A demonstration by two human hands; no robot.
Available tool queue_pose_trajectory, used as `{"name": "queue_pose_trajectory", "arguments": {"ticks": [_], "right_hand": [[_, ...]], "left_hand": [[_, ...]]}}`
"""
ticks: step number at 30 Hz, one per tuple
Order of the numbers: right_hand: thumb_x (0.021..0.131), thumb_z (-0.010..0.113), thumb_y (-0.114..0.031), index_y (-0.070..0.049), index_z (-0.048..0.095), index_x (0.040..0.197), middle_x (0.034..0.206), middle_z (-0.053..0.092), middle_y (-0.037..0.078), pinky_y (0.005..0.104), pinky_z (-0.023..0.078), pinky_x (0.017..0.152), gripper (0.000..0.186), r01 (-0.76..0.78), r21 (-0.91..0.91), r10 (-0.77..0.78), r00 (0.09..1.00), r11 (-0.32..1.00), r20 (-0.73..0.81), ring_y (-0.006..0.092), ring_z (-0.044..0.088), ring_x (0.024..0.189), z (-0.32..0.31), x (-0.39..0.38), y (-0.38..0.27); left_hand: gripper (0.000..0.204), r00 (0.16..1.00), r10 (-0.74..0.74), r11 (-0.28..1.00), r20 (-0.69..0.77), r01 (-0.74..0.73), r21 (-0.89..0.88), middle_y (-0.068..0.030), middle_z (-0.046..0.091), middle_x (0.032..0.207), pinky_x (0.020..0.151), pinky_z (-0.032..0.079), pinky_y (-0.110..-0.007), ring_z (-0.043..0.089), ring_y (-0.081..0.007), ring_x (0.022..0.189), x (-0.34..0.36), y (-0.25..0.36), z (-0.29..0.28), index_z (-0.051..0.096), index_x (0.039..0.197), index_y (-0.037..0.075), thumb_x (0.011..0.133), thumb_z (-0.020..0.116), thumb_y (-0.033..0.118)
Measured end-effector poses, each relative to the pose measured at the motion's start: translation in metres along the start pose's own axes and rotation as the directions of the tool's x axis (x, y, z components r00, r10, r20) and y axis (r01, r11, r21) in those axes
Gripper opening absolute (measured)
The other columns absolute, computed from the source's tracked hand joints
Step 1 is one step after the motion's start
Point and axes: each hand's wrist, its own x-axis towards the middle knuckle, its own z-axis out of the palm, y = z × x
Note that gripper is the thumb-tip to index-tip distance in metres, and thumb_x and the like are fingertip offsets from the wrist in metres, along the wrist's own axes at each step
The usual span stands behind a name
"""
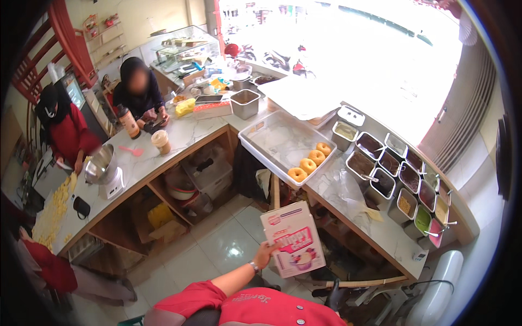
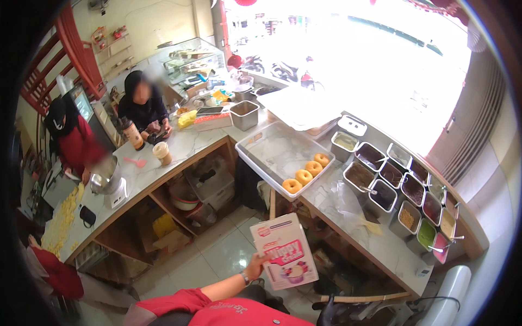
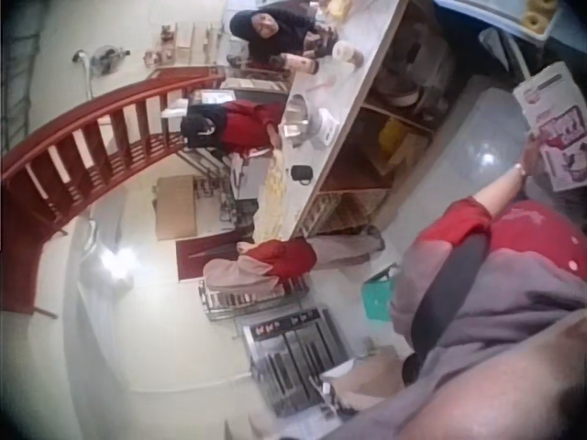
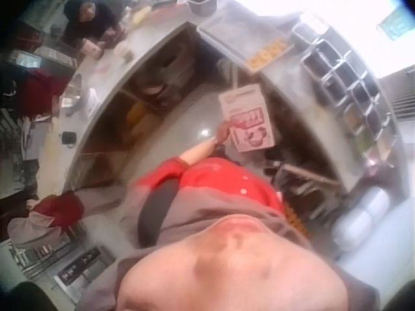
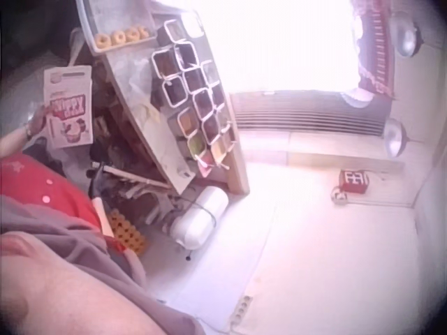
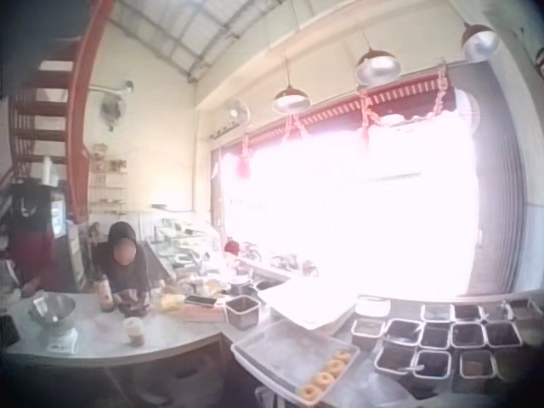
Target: The person takes a bag of powder from a lower cabinet, places a bowl on a scale, and pours the powder into the bowl while pressing buttons on the scale.
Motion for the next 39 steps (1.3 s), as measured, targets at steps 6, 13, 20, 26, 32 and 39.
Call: {"name": "queue_pose_trajectory", "arguments": {"ticks": [6, 13, 20, 26, 32, 39], "right_hand": [[0.083, 0.058, -0.031, 0.000, 0.059, 0.100, 0.091, 0.061, 0.005, 0.0259, 0.045, 0.069, 0.035, 0.134, 0.208, -0.174, 0.966, 0.969, 0.189, 0.0136, 0.056, 0.079, 0.028, 0.133, 0.025], [0.084, 0.055, -0.015, -0.002, 0.060, 0.099, 0.094, 0.062, 0.006, 0.0274, 0.046, 0.071, 0.020, 0.210, 0.598, -0.491, 0.794, 0.774, 0.357, 0.0150, 0.058, 0.082, 0.048, -0.037, -0.270], [0.076, 0.061, -0.002, -0.003, 0.066, 0.088, 0.083, 0.065, 0.009, 0.0300, 0.047, 0.068, 0.014, 0.716, 0.364, -0.576, 0.065, 0.596, 0.815, 0.0220, 0.061, 0.074, 0.055, -0.103, -0.321], [0.078, 0.061, -0.004, -0.009, 0.065, 0.097, 0.088, 0.063, 0.012, 0.0308, 0.049, 0.068, 0.020, 0.613, 0.610, -0.678, -0.157, 0.503, 0.718, 0.0265, 0.061, 0.078, 0.082, -0.147, -0.361], [0.078, 0.060, -0.005, -0.008, 0.064, 0.095, 0.091, 0.064, 0.011, 0.0326, 0.049, 0.071, 0.018, 0.776, 0.479, -0.558, -0.202, 0.410, 0.805, 0.0270, 0.061, 0.082, 0.180, -0.198, -0.357], [0.079, 0.061, -0.008, -0.007, 0.063, 0.098, 0.091, 0.064, 0.011, 0.0321, 0.049, 0.075, 0.019, 0.702, 0.611, -0.558, -0.360, 0.365, 0.747, 0.0264, 0.061, 0.084, 0.265, -0.270, -0.376]], "left_hand": [[0.040, 0.964, -0.070, 0.984, 0.256, 0.109, -0.141, -0.0087, 0.059, 0.104, 0.080, 0.047, -0.030, 0.057, -0.0149, 0.092, 0.003, 0.031, 0.062, 0.049, 0.112, -0.003, 0.083, 0.059, 0.023], [0.044, 0.954, -0.014, 0.897, 0.300, -0.121, 0.425, -0.0067, 0.058, 0.103, 0.082, 0.044, -0.026, 0.053, -0.0110, 0.095, -0.041, 0.104, 0.030, 0.050, 0.112, -0.001, 0.076, 0.069, 0.017], [0.044, 0.961, -0.174, 0.880, 0.217, 0.052, 0.472, -0.0055, 0.059, 0.099, 0.082, 0.043, -0.026, 0.052, -0.0103, 0.093, -0.083, 0.138, -0.024, 0.050, 0.111, 0.000, 0.076, 0.071, 0.017], [0.051, 0.995, -0.081, 0.828, 0.053, 0.038, 0.560, -0.0066, 0.060, 0.101, 0.081, 0.043, -0.026, 0.054, -0.0112, 0.090, -0.107, 0.165, -0.077, 0.051, 0.111, 0.000, 0.074, 0.072, 0.026], [0.053, 0.995, 0.083, 0.731, 0.063, -0.103, 0.674, -0.0066, 0.061, 0.095, 0.078, 0.044, -0.025, 0.055, -0.0100, 0.086, -0.134, 0.212, -0.114, 0.052, 0.111, -0.001, 0.071, 0.075, 0.026], [0.056, 0.926, 0.374, 0.608, -0.056, -0.199, 0.768, -0.0100, 0.063, 0.088, 0.074, 0.046, -0.027, 0.058, -0.0122, 0.079, -0.169, 0.261, -0.170, 0.053, 0.107, -0.001, 0.067, 0.077, 0.031]]}}
